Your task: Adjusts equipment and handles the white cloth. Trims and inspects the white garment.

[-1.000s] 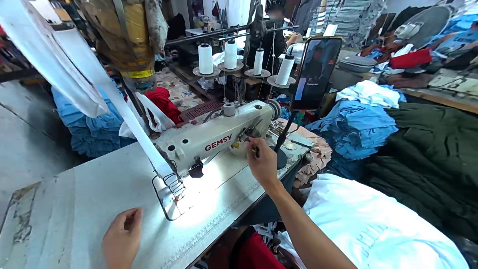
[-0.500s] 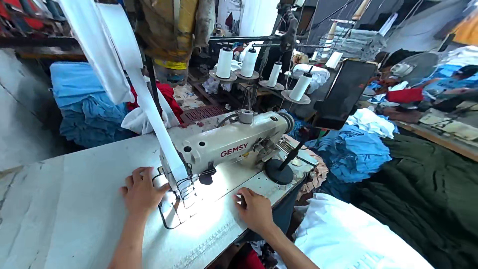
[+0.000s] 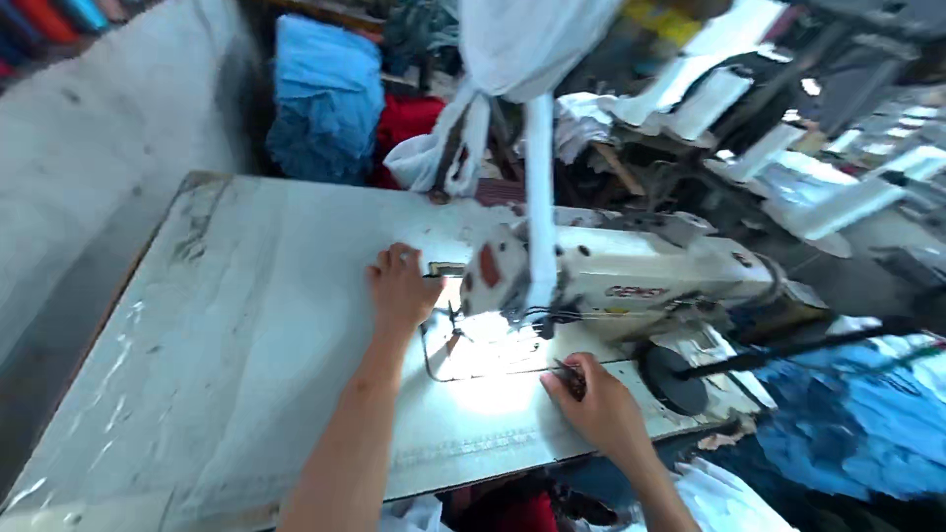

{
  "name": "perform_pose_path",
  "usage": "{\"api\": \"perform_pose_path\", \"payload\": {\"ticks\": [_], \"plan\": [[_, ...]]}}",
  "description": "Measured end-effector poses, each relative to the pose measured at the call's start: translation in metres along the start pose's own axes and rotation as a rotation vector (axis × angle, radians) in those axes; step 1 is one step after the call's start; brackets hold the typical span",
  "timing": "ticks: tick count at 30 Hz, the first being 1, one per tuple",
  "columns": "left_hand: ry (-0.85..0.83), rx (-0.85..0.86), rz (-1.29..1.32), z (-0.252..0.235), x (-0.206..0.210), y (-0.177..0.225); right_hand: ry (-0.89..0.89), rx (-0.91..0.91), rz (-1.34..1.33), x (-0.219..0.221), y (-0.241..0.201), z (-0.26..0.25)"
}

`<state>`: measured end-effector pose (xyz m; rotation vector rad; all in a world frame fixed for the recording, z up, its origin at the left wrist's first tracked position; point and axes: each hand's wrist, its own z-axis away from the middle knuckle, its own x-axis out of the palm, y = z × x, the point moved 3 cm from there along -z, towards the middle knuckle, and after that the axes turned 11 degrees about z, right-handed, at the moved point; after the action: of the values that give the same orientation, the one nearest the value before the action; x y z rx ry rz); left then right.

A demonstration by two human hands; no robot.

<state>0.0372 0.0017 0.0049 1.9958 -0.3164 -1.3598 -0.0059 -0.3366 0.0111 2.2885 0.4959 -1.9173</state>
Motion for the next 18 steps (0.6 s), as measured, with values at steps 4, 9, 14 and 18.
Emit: {"api": "perform_pose_path", "payload": {"ticks": [4, 9, 14, 18], "plan": [[-0.009, -0.051, 0.049, -0.006, -0.002, 0.000, -0.052, -0.226, -0.030, 0.007, -0.021, -0.033], [-0.017, -0.089, 0.031, -0.016, 0.001, -0.002, 0.046, -0.250, -0.048, 0.036, -0.032, -0.084], [-0.027, -0.115, 0.000, -0.021, 0.001, 0.000, -0.256, -0.194, -0.106, 0.087, -0.003, -0.125], [-0.008, -0.127, 0.020, -0.023, 0.000, 0.000, -0.265, -0.300, -0.059, 0.070, -0.031, -0.122]]}}
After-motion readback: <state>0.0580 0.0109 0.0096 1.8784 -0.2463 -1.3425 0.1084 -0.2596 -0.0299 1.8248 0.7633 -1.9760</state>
